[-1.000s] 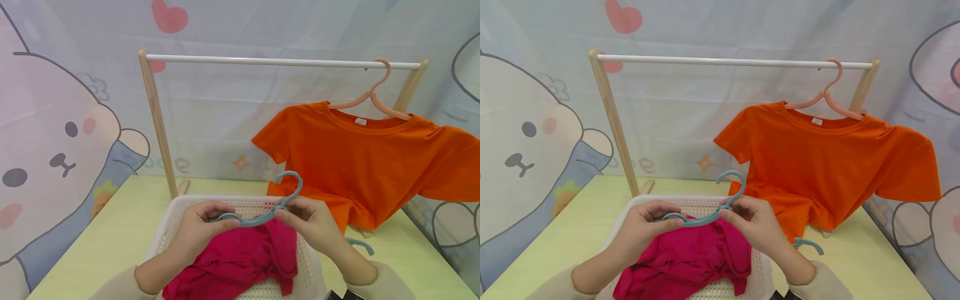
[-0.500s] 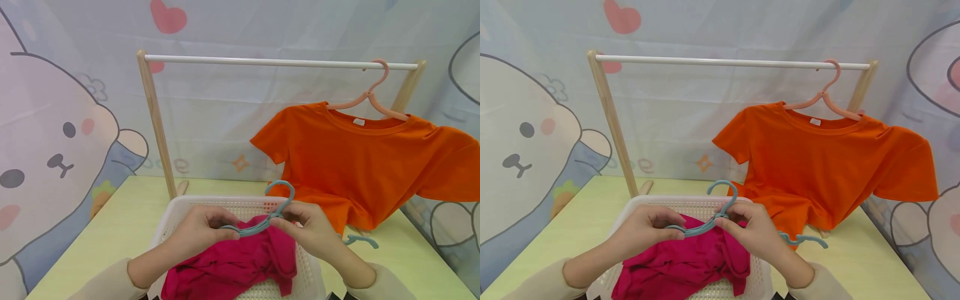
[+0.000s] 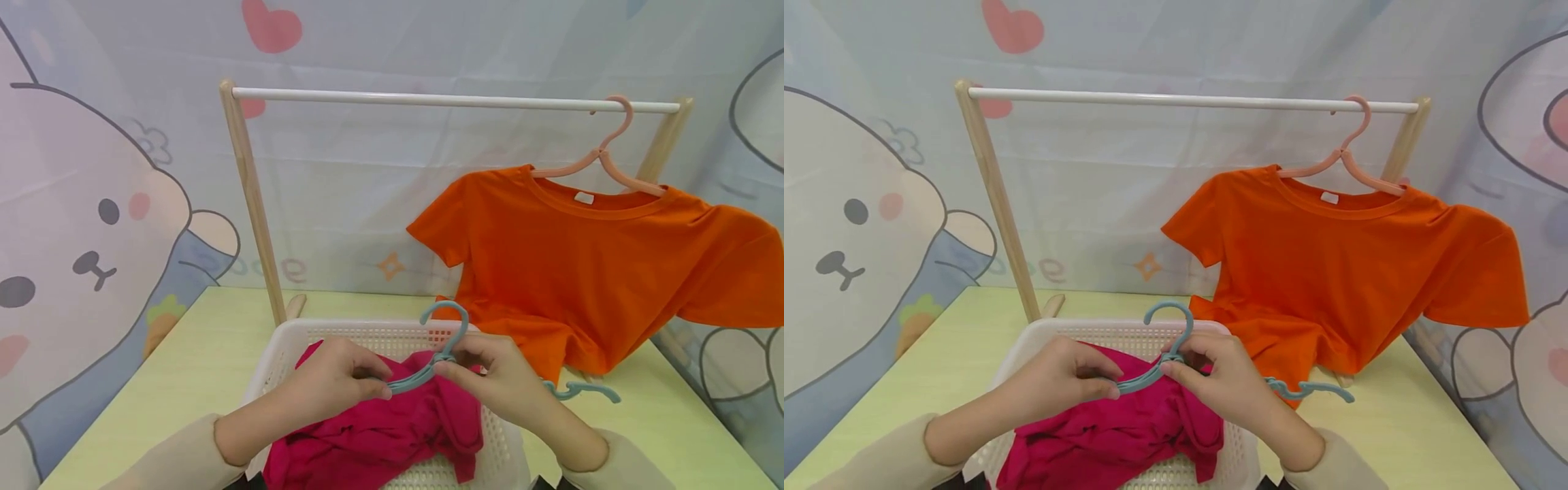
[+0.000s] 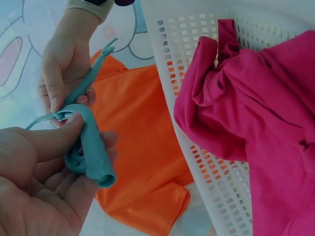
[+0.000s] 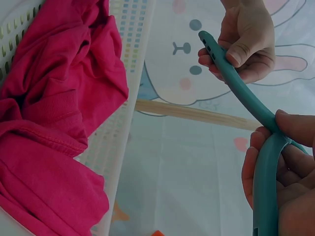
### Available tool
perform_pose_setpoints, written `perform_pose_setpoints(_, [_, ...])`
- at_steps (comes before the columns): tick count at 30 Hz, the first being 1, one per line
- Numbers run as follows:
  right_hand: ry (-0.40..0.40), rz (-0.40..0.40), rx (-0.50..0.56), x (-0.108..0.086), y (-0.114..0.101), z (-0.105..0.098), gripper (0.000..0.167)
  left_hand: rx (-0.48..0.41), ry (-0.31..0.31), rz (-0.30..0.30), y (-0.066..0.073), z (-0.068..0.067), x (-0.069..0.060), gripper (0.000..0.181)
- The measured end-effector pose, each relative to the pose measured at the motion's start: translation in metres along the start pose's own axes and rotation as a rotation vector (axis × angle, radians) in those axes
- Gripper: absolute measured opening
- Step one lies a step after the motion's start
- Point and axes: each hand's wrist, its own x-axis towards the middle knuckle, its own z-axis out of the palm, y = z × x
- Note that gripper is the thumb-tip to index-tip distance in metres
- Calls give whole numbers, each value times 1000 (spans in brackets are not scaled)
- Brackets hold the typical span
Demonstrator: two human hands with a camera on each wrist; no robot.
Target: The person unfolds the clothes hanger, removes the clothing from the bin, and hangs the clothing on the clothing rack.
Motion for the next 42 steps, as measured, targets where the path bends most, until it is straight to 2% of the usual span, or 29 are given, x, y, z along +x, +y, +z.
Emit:
perform_pose_setpoints(4, [0, 0, -6, 0, 2, 2, 10, 91, -10, 30, 1, 1, 1, 9])
perform_pose_setpoints(9, [9, 9, -29, -1, 2, 4, 10, 151, -8, 69, 0, 3, 2, 5])
perform_pose_setpoints(14, [14, -9, -48, 0, 2, 4, 9, 141, 11, 94, -3, 5, 2, 4])
perform_pose_setpoints(24, [18, -16, -60, 0, 2, 2, 9, 89, 25, 105, -3, 5, 3, 4])
perform_pose_setpoints(37, [32, 4, -59, -1, 2, -3, 8, 22, 76, 80, -5, 3, 3, 5])
perform_pose_setpoints(42, [32, 3, -48, -1, 1, -4, 7, -8, 111, 120, -6, 1, 2, 6])
